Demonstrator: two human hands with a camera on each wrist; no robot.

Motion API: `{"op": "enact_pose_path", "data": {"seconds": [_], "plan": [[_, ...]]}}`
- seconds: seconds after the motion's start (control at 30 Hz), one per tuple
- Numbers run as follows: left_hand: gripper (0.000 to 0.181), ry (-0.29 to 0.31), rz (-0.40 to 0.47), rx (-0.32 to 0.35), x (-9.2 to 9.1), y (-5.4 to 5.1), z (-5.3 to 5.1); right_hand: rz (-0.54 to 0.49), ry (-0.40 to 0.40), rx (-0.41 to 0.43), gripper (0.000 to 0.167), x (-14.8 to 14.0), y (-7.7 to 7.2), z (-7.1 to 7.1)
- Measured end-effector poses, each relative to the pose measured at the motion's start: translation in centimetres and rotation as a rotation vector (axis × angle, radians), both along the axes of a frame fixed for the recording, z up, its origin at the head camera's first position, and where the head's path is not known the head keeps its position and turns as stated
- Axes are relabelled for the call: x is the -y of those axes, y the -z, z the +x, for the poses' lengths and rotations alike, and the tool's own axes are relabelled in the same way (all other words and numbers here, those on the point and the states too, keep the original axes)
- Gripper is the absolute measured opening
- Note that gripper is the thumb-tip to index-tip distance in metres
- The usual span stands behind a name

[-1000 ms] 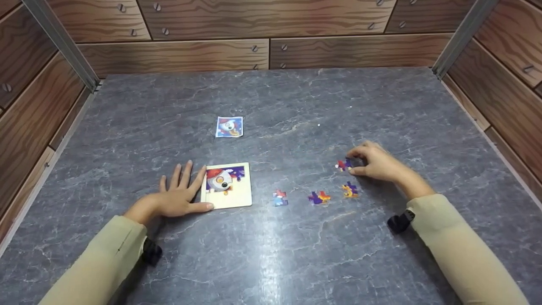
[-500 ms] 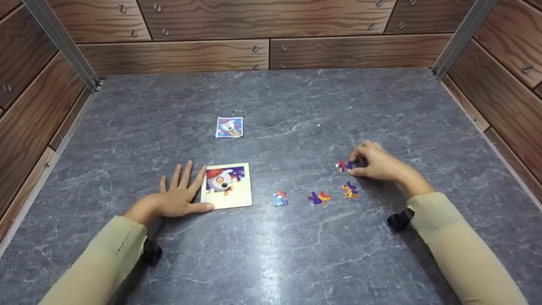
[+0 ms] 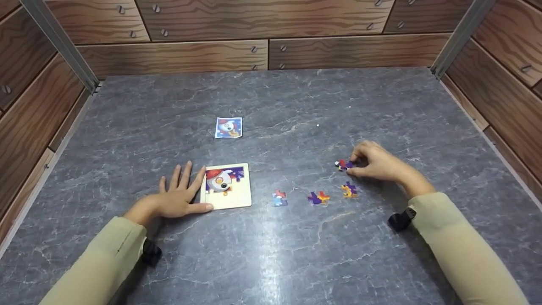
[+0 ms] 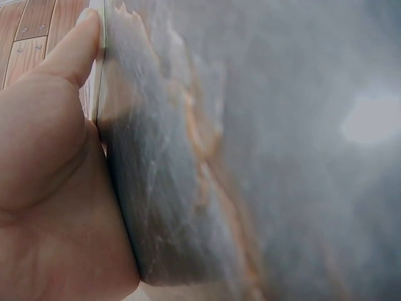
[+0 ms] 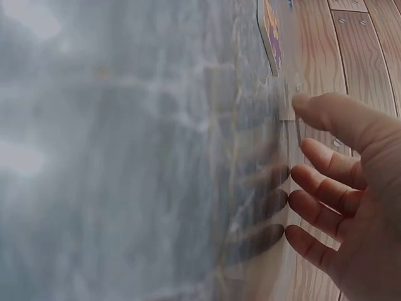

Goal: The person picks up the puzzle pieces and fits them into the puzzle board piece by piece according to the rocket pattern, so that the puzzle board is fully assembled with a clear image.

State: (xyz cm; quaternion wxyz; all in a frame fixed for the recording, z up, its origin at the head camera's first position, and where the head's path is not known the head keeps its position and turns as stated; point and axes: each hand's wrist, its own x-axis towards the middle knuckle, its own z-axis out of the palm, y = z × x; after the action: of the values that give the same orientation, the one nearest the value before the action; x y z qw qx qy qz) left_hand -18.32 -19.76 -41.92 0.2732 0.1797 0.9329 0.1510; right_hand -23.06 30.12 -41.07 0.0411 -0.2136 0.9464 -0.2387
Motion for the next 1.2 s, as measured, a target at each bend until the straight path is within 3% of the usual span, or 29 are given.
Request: {"op": "enact_pose_path", "data": {"seconds": [0.4,0.8,1.2], "plan": [[0.104,-0.002,-0.013,0.001,0.0,0.3,-0.1,-0.042,-0.016,0.034,0.027,1.8,-1.0,0.6],[0.103,0.008,-0.015,-0.007,0.0,0.0,0.0,-0.13,-0.129,-0.065,0.028,4.9,-1.1,0.6],[0.103,0.009,-0.023,-0.008,0.0,-0.1,0.0,-0.157,-0.189,-0.052,0.028,8.6,-1.3,0.3]]}}
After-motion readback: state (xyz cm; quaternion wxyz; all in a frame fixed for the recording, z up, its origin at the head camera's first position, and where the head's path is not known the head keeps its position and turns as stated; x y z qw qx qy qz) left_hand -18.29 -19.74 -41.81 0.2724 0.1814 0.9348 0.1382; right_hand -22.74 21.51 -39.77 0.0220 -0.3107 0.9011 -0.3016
